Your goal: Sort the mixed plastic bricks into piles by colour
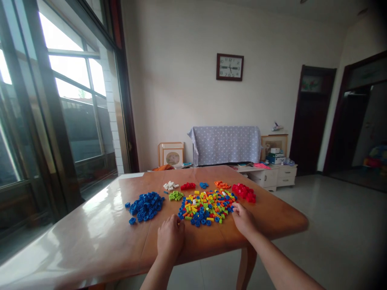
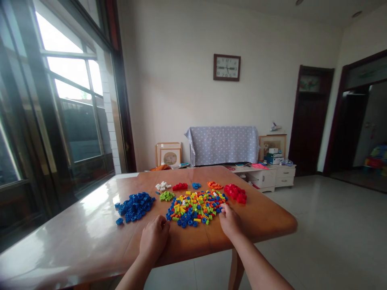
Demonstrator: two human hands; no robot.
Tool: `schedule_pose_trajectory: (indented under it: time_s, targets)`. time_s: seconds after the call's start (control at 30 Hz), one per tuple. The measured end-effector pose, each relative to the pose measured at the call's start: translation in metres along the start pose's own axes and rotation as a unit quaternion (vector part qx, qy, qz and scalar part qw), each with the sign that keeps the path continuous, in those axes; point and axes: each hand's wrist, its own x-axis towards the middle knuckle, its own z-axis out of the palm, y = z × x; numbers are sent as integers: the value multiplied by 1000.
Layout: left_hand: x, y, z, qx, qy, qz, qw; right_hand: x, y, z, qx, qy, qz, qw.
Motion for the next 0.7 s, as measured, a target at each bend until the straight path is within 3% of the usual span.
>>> schedule_pose_trajectory:
  time_s: [0.2,0.37,0.5,0.7]
  targets:
    - [0,-3,2,-11,5,6,1000,-2,-5,-1,8,5,-13,1000]
    - [-1,-2,-1,-9,-1,1,1000,-3,-3,-2,70,-10,-11,997]
    - [-1,-3,-1,-1,-7,2,1000,-1,-1,1,119,17,-18,993]
    - [-2,-1,-2,7,-6,1,1000,3,-1,0,76,-12,-24,997]
